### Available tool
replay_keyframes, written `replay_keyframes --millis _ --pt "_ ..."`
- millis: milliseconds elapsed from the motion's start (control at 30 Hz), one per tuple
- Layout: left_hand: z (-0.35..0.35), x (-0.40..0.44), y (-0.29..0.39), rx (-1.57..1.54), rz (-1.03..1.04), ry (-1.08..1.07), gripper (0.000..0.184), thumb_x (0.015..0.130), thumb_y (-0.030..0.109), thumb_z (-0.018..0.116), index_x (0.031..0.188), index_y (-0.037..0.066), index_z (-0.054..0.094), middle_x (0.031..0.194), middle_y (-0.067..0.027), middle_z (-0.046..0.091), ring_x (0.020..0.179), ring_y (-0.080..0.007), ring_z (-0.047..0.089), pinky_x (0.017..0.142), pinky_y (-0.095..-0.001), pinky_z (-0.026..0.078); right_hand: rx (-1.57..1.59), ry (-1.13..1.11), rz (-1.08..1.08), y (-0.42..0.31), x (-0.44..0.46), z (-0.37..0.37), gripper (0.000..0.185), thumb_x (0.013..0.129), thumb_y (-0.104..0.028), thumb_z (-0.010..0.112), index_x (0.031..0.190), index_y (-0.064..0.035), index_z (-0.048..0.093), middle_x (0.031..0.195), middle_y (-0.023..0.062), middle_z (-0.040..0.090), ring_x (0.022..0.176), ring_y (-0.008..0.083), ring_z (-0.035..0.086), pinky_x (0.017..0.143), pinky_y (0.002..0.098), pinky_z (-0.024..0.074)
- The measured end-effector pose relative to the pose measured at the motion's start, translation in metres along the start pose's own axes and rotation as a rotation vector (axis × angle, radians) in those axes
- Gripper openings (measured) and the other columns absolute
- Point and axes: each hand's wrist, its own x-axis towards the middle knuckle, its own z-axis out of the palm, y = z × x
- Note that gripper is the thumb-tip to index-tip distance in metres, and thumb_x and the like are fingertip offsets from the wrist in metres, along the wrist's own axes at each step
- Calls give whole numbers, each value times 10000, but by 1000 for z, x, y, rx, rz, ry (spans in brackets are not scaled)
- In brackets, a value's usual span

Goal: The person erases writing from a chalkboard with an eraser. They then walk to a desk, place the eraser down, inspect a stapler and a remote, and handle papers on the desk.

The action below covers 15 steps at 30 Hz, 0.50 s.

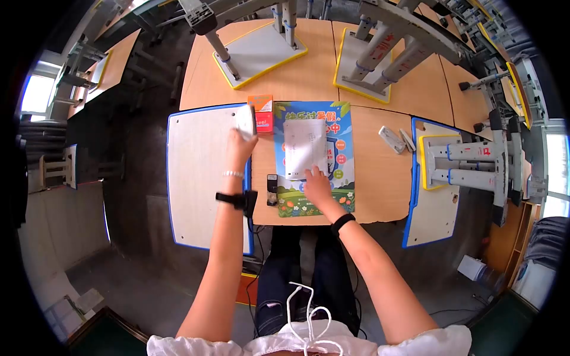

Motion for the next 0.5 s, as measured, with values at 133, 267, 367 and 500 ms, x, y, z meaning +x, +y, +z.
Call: replay_keyframes --millis 133,267,367,500 --pt "14 47 21 46 -42 14 621 675 265 812 1044 -95 467 1011 -298 538 938 -433 594 835 -429 530 108 49 60 -4 15 7 397 798 -97 604 1188 -36 557 1215 173 530 1027 366 581 843 461 493" --pt "46 56 2 88 23 25 701 639 350 859 1016 -114 494 1037 -295 522 903 -423 606 813 -415 535 216 69 144 -9 -13 17 387 804 -74 595 1186 -32 556 1184 165 548 1019 367 582 854 455 489" --pt "36 51 5 98 27 -2 757 673 430 835 1072 -125 510 1044 -284 526 900 -410 606 800 -419 530 221 59 211 -10 -44 30 390 803 -57 592 1189 -26 548 1173 168 551 1031 368 576 866 460 483" --pt "15 29 8 18 -3 104 826 758 475 760 1275 -91 453 1111 -269 523 1003 -413 563 871 -419 494 260 189 217 3 -59 43 364 814 -54 599 1170 -13 538 1143 183 547 1066 378 547 906 444 469"
